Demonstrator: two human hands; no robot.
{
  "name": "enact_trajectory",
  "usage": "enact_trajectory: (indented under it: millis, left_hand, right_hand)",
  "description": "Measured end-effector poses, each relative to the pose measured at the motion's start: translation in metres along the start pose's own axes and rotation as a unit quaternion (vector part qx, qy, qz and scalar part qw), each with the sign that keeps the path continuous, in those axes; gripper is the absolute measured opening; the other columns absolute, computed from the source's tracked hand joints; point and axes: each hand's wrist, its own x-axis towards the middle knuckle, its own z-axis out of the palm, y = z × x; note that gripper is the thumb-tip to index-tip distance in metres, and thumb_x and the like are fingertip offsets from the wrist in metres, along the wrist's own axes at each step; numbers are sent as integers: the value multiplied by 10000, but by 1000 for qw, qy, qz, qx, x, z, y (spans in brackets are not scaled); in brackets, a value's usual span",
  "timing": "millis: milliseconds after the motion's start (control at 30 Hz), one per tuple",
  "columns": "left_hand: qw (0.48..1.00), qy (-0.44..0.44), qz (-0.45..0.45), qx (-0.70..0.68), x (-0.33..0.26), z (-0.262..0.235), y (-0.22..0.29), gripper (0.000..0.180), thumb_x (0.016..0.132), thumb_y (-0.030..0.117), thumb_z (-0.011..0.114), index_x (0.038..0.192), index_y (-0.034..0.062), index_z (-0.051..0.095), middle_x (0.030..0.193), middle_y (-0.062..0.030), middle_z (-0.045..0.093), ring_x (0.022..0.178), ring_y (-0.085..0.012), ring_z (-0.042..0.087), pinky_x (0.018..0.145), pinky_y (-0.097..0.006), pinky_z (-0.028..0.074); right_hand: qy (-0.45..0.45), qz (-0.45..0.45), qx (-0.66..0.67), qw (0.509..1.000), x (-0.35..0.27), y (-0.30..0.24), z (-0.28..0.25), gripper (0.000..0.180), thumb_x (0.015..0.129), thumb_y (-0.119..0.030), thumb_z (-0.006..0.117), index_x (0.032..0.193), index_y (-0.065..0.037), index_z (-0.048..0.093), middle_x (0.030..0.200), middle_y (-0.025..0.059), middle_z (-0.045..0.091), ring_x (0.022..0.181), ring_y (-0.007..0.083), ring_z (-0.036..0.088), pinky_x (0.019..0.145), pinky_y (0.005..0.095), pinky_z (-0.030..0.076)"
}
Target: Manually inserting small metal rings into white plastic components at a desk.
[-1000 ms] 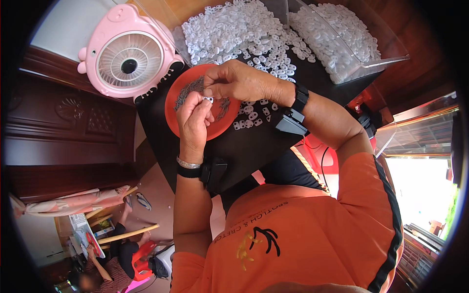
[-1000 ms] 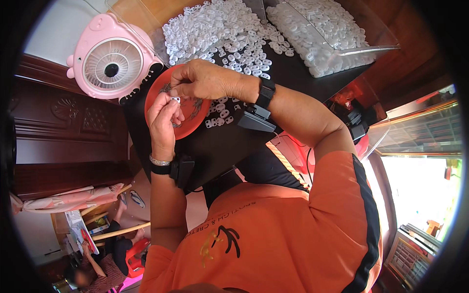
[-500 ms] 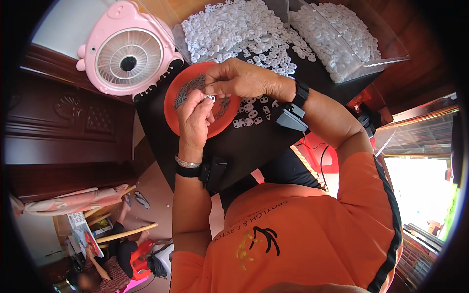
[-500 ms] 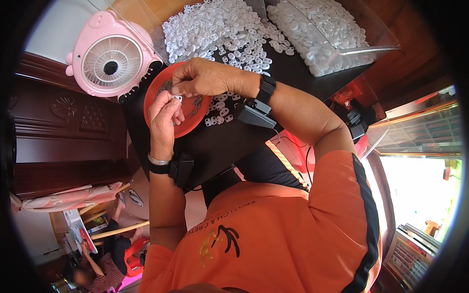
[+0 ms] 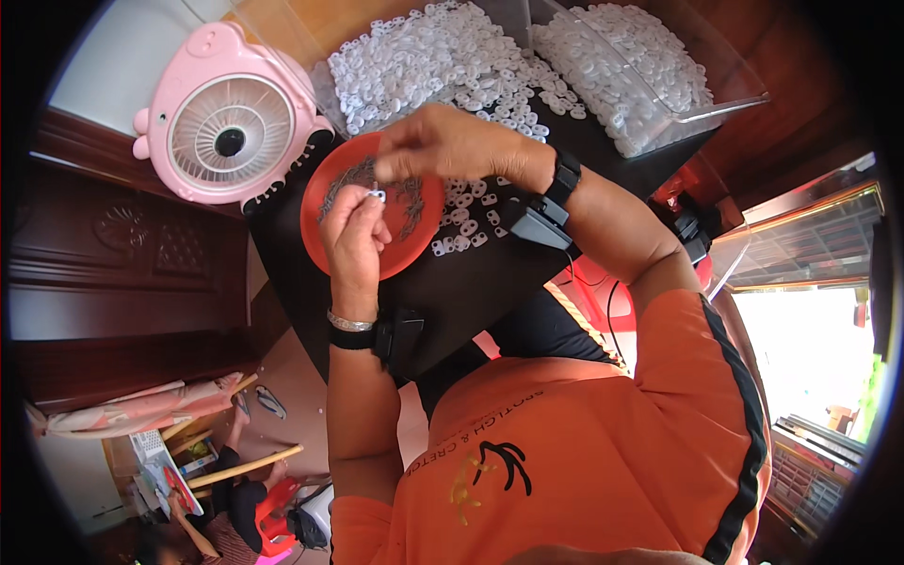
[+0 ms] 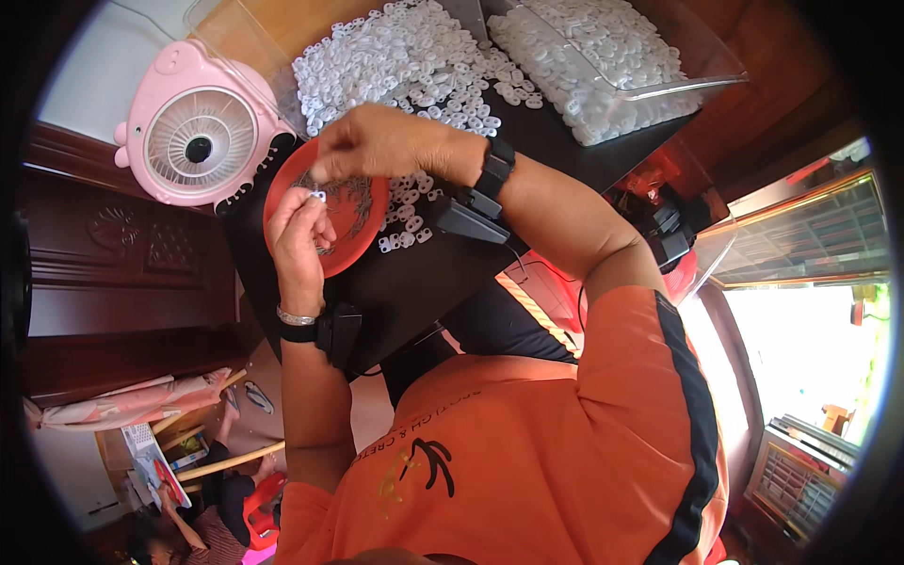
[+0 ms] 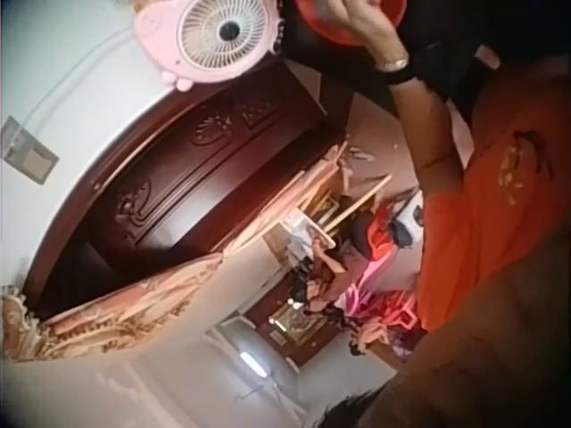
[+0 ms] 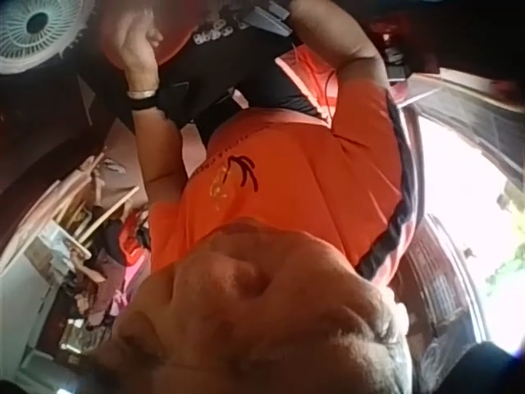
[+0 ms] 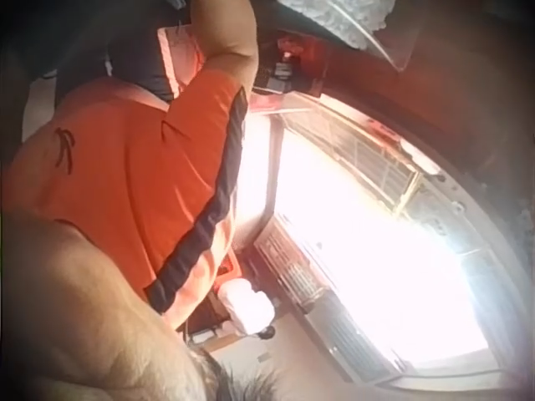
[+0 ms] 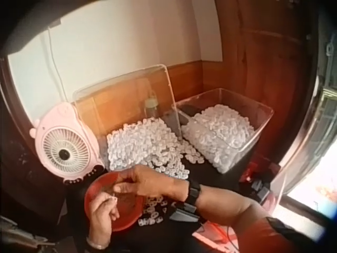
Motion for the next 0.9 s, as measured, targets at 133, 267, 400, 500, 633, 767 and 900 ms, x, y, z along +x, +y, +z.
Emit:
enact_trajectory:
  millis: [133,267,400,500,633,767,900]
  left_hand:
    - [998,25,6,-57,3,-7,-2,122,859,113,521,748,62,525,577,27,435,479,-63,432,433,-200,314]
    - [998,17,-7,-52,1,-3,1,156,852,115,504,704,70,484,575,24,431,475,-64,422,429,-204,309]
    - [1000,9,-7,-27,1,-1,3,171,850,119,500,688,73,468,573,22,432,475,-61,419,425,-202,308]
    - [1000,7,-11,-23,2,-1,1,175,852,125,501,689,71,470,571,22,435,475,-58,419,422,-200,307]
    - [1000,7,-10,-16,2,-1,1,176,855,131,503,692,70,475,571,25,443,477,-53,421,422,-199,306]
    - [1000,7,-10,-10,0,0,2,169,860,128,502,702,68,489,563,29,446,479,-49,420,424,-195,301]
    - [1000,10,-8,-9,-2,1,1,167,864,126,501,709,64,498,558,28,451,481,-47,419,430,-193,298]
  right_hand:
    - [181,21,-265,947,0,24,-47,208,818,-254,590,875,-76,682,744,106,656,705,241,625,654,353,487]
    - [109,101,-410,900,-7,48,-65,179,712,-214,581,776,-91,694,730,111,659,711,298,640,650,402,502]
    - [53,131,-449,882,-2,64,-61,152,645,-175,620,743,-80,688,719,121,656,712,317,643,610,431,504]
    - [53,117,-450,884,2,70,-57,150,631,-154,633,740,-63,682,729,135,654,720,323,644,606,437,506]
    - [43,123,-456,881,4,73,-52,144,636,-135,631,742,-50,681,739,151,650,730,339,641,617,433,510]
    - [67,97,-341,933,5,66,-49,178,695,-147,644,836,-41,668,752,129,654,717,277,636,640,376,506]
    - [38,75,20,996,6,44,-42,206,808,-146,642,971,-18,640,807,27,644,718,100,582,671,249,478]
